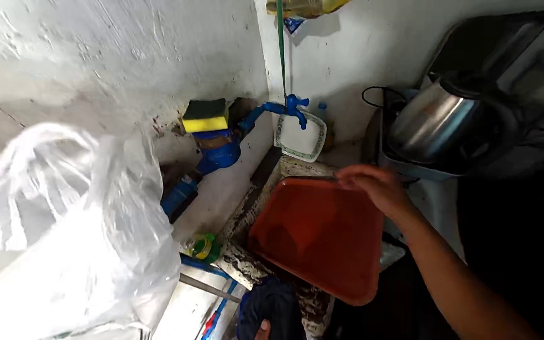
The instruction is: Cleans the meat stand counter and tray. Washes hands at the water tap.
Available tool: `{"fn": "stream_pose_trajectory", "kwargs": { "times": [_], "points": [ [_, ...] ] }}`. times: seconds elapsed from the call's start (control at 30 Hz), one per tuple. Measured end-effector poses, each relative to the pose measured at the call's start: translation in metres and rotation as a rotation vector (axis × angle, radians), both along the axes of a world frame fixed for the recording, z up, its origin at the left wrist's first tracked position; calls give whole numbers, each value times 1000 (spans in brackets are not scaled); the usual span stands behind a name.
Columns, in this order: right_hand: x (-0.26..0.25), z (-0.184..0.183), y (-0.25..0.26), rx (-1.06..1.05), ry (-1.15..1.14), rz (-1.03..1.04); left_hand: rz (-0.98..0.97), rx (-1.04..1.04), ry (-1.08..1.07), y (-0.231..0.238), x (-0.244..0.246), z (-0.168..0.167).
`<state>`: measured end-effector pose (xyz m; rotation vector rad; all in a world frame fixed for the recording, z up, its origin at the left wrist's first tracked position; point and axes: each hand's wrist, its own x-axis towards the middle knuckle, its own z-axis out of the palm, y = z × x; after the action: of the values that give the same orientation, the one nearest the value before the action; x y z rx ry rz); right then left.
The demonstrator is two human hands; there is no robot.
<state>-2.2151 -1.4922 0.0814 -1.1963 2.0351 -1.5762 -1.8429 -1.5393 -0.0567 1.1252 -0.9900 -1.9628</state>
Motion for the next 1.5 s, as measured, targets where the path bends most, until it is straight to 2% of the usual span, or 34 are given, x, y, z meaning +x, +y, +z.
{"fn": "stream_pose_trajectory", "kwargs": {
  "times": [0.1,0.17,0.27,0.33,0.4,0.47,0.53,0.63,0.7,0.83,0.97,1.03,1.13,1.2,1.3,1.43,1.5],
  "points": [
    [-25,32,-87,-127,196,129,-43,-42,-35,-13,-32,8],
    [-57,54,-146,-53,286,41,-30,-32,-44,-19,-52,20],
    [-106,69,-214,81,148,-178,-7,48,-52,-30,-78,34],
    [-124,63,-237,8,6,-220,-14,118,-13,-44,-101,40],
    [-128,47,-239,-165,-167,-198,-49,140,67,-67,-130,42],
    [-120,15,-218,-267,-348,-165,-110,103,136,-89,-167,45],
    [-104,-28,-195,-184,-446,-235,-166,57,189,-109,-215,49],
    [-88,-88,-178,49,-544,-224,-218,-109,103,-133,-297,53],
    [-76,-99,-180,38,-591,-177,-248,-217,24,-148,-348,50],
    [-76,-103,-192,-143,-625,-107,-215,-268,74,-184,-422,30],
    [-118,-114,-207,-256,-706,-170,-323,-351,-21,-163,-428,32],
    [-126,-129,-221,-271,-611,-255,-372,-395,-39,-168,-432,31],
    [-100,-107,-209,-41,-543,-96,-327,-409,-52,-211,-443,36],
    [-97,-104,-206,-52,-542,-96,-256,-299,14,-207,-446,42],
    [-126,-116,-218,-115,-483,-57,-164,-234,27,-185,-441,40],
    [-141,-129,-216,-161,-705,-37,-175,-417,-10,-179,-426,34],
    [-139,-136,-198,-83,-815,-10,-169,-353,16,-189,-423,36]
  ]
}}
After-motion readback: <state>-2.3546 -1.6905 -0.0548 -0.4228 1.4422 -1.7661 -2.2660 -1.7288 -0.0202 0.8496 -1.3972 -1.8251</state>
